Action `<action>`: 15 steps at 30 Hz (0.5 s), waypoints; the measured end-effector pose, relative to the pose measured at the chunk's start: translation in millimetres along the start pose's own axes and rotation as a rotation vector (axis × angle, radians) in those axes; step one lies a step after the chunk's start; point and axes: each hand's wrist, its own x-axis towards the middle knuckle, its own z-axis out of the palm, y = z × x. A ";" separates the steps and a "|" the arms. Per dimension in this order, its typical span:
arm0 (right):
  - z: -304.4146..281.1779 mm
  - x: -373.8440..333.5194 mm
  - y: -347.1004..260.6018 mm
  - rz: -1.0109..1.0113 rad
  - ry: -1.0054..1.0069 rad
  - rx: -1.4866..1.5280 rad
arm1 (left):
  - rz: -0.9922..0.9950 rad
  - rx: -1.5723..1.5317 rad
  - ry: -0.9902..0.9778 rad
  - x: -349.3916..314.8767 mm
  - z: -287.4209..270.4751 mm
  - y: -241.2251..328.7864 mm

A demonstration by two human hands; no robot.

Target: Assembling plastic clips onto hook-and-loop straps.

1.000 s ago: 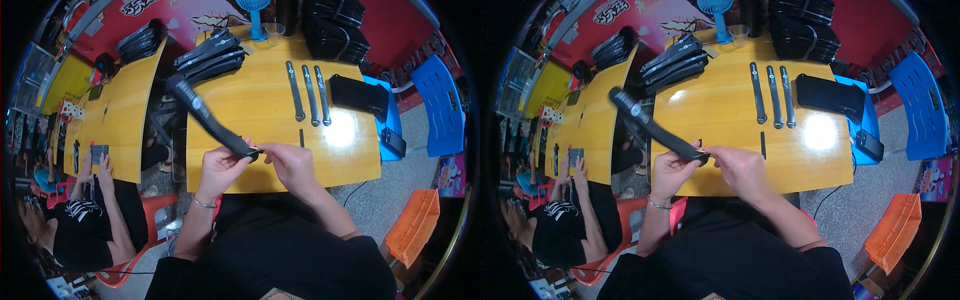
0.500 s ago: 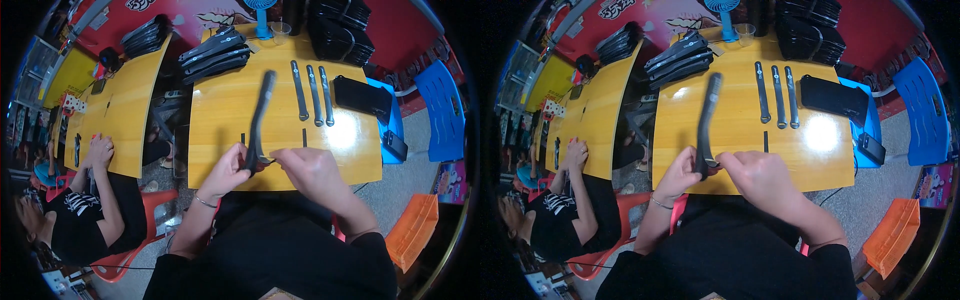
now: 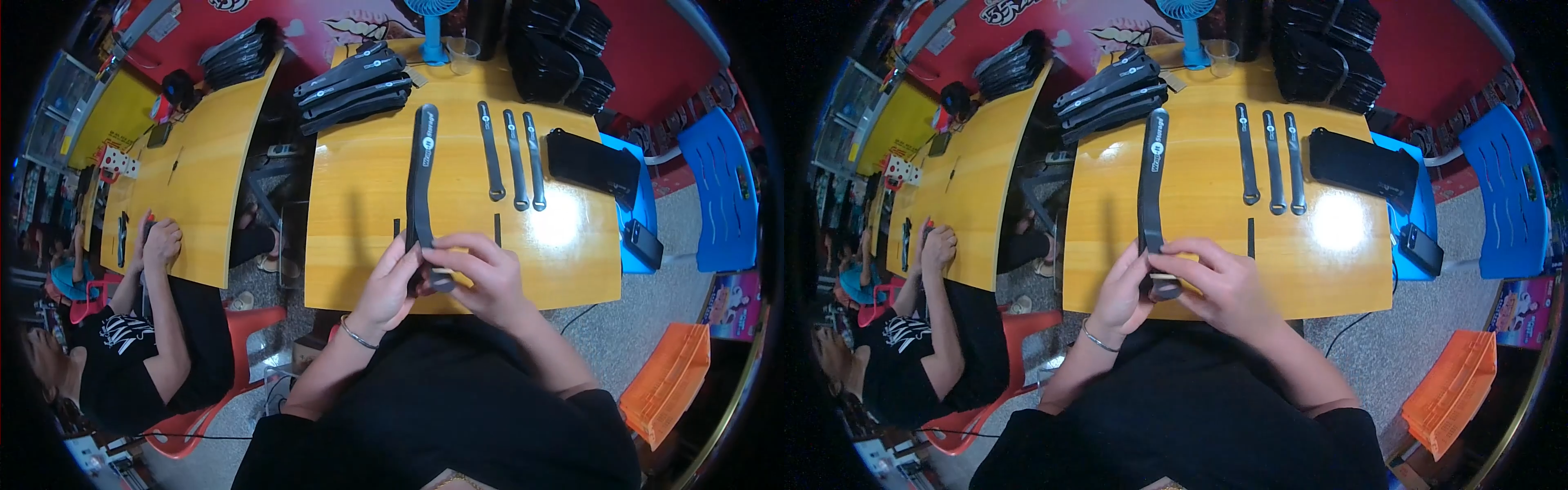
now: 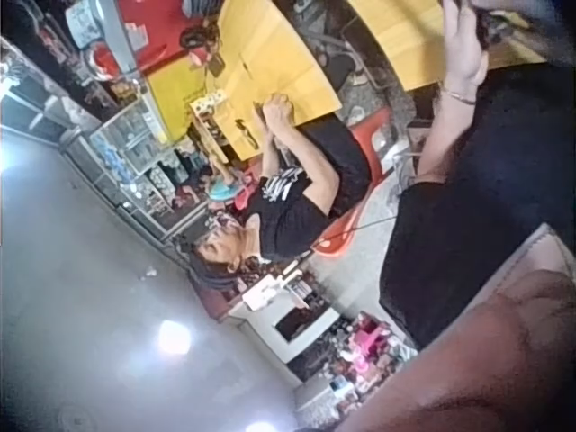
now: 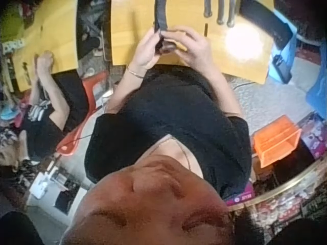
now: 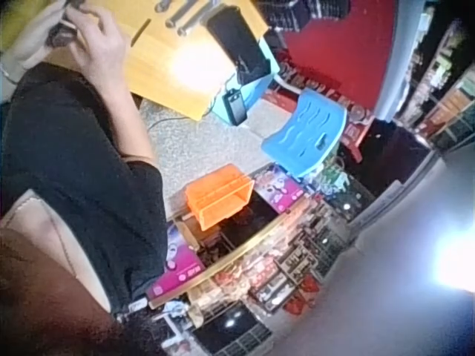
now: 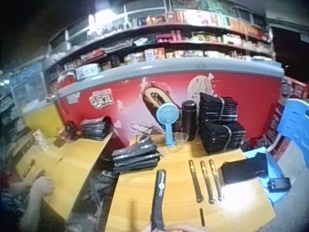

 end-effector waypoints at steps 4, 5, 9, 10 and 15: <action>-13.2 3.1 8.6 0.231 0.048 0.198 | -0.123 0.004 -0.256 -5.4 -29.6 5.0; -22.9 6.2 12.7 0.312 -0.008 0.231 | -0.223 0.105 -0.357 -9.2 -40.5 10.8; -82.7 5.7 33.3 0.430 0.309 0.336 | -0.371 0.403 -0.401 -27.7 -85.6 41.2; -100.0 8.5 38.3 0.386 0.383 0.244 | -0.370 0.405 -0.403 -33.2 -93.2 46.4; -149.0 34.2 56.0 0.279 0.753 0.085 | -0.345 0.395 -0.200 -46.5 -136.3 49.2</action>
